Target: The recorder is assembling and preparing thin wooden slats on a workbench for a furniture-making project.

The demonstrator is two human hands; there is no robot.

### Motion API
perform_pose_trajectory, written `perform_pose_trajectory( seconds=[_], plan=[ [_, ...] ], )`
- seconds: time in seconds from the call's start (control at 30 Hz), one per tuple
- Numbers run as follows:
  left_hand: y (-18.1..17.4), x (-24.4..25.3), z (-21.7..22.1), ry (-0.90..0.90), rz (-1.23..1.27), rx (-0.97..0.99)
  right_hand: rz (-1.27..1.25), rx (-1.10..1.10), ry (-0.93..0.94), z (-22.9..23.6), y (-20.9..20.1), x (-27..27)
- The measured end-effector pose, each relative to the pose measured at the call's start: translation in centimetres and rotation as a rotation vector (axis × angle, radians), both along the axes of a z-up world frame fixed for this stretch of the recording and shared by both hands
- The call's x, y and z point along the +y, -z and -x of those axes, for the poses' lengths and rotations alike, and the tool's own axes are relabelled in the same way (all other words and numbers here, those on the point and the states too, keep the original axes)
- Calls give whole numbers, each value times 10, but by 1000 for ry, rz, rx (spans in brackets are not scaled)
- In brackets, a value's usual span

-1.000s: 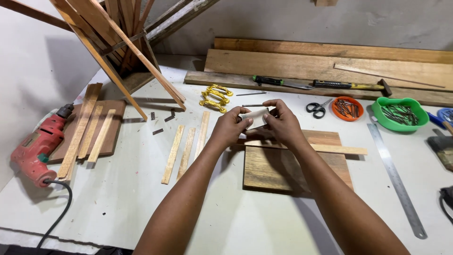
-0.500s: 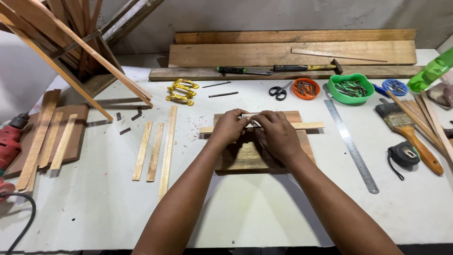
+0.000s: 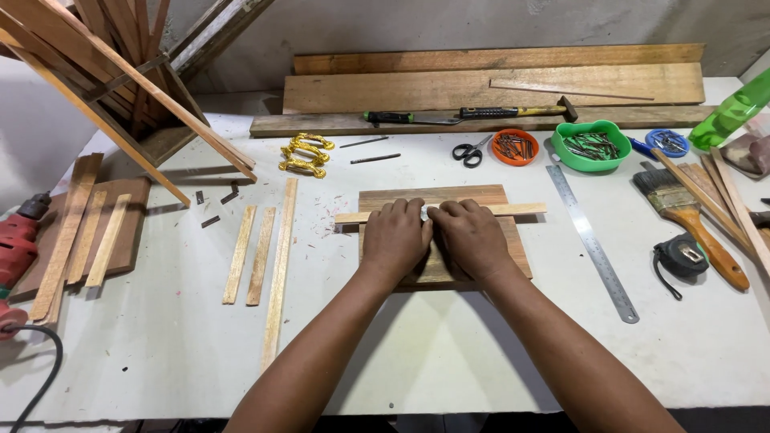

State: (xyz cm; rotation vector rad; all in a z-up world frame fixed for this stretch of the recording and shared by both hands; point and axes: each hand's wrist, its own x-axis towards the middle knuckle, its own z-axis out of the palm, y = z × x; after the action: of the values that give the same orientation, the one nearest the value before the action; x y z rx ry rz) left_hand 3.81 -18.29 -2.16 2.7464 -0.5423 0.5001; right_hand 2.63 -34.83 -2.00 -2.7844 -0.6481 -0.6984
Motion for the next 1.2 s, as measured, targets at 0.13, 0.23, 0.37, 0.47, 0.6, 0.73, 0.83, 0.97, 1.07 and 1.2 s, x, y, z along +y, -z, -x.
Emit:
perform_pose_trajectory(
  seconds=[0.13,0.23,0.37,0.47,0.6,0.73,0.83,0.97,1.07,1.2],
  plan=[
    [9,4,10,31,-45,-116,30,-1,47,-5,15,2],
    [22,3,13,49,-46,-26,76,42,70,-1,14,7],
    [23,-9,11,-5,-225,47,164,23,112,-1,16,9],
    [4,-18,16,-33,-325,221,166,90,168,6,6,5],
    [-17,-27,18,-47,-459,430,133,122,268,4,10,-26],
    [-25,-36,18,-72,-517,500,72,122,339,7,16,-55],
    [-27,-38,19,-84,-512,535,40,130,394,7,18,-60],
    [-25,-32,18,-78,-488,521,95,68,408,5,24,-46],
    [-20,-27,18,-62,-464,477,82,73,349,6,25,-27],
    [-12,-23,15,-44,-393,401,115,75,278,4,19,2]
  ],
)
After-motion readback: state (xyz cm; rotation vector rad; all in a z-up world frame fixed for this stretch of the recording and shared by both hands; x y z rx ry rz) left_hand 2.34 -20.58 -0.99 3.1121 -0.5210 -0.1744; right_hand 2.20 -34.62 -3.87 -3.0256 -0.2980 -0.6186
